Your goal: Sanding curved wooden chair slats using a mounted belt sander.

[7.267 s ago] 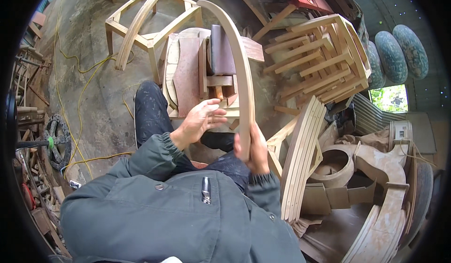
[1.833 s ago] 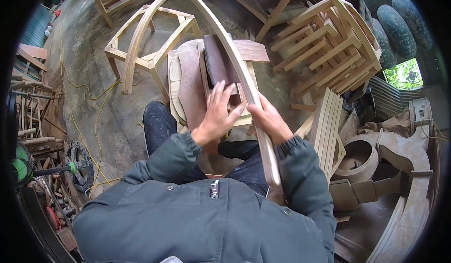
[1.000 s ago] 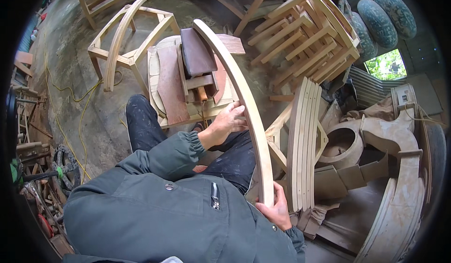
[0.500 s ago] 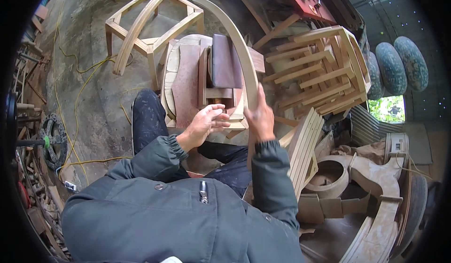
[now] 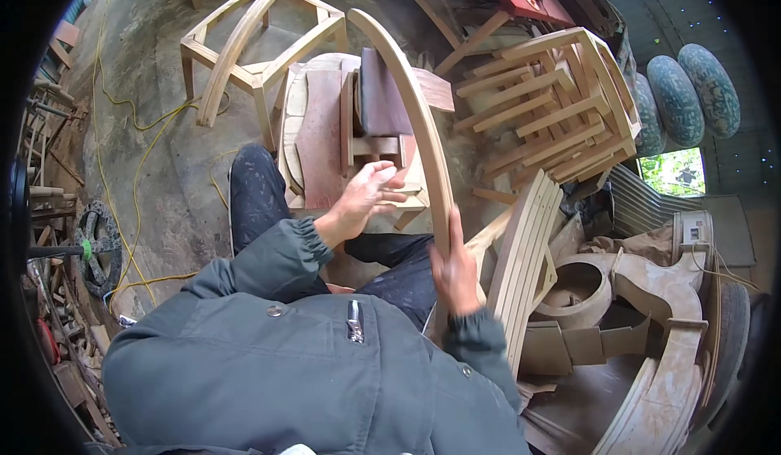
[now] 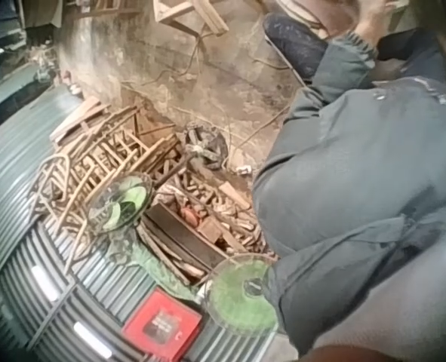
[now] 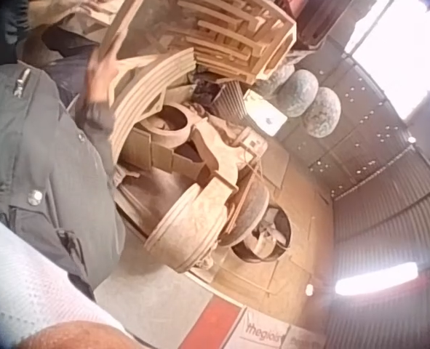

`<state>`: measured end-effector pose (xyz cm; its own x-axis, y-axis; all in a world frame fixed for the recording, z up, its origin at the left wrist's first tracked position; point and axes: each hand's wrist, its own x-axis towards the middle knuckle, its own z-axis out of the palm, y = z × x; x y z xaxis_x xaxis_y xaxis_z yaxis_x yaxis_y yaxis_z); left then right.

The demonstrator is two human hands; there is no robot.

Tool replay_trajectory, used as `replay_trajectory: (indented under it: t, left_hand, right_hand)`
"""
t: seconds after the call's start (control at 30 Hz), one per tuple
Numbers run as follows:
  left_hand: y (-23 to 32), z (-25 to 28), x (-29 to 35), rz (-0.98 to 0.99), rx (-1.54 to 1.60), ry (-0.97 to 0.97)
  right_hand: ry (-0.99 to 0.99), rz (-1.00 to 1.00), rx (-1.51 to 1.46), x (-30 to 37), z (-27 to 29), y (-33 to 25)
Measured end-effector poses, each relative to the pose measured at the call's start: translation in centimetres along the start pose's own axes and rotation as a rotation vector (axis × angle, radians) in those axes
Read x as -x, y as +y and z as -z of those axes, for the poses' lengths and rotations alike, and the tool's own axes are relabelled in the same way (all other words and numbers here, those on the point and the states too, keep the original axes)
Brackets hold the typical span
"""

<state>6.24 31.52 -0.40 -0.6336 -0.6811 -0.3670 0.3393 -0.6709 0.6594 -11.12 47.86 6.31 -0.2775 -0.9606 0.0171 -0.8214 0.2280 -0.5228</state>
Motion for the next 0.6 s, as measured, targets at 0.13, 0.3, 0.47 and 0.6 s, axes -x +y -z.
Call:
replay_trajectory:
  t: [0.13, 0.3, 0.47, 0.6]
  left_hand:
    - [-0.6, -5.2, 1.7, 0.066, -0.060, -0.039]
    - [-3.3, -7.3, 2.5, -0.063, -0.036, -0.340]
    - [-1.3, -5.1, 2.1, -0.035, -0.103, -0.266]
    - [0.2, -0.1, 2.0, -0.105, -0.084, -0.168]
  right_hand:
    - [0.034, -0.155, 0.050, 14.5, 2.9, -0.3]
    - [0.062, -0.152, 0.083, 19.9, 5.2, -0.5]
    - [0.093, -0.006, 0.223, 14.1, 5.4, -1.2]
    - [-0.043, 0.021, 0.264, 5.8, 4.1, -1.6]
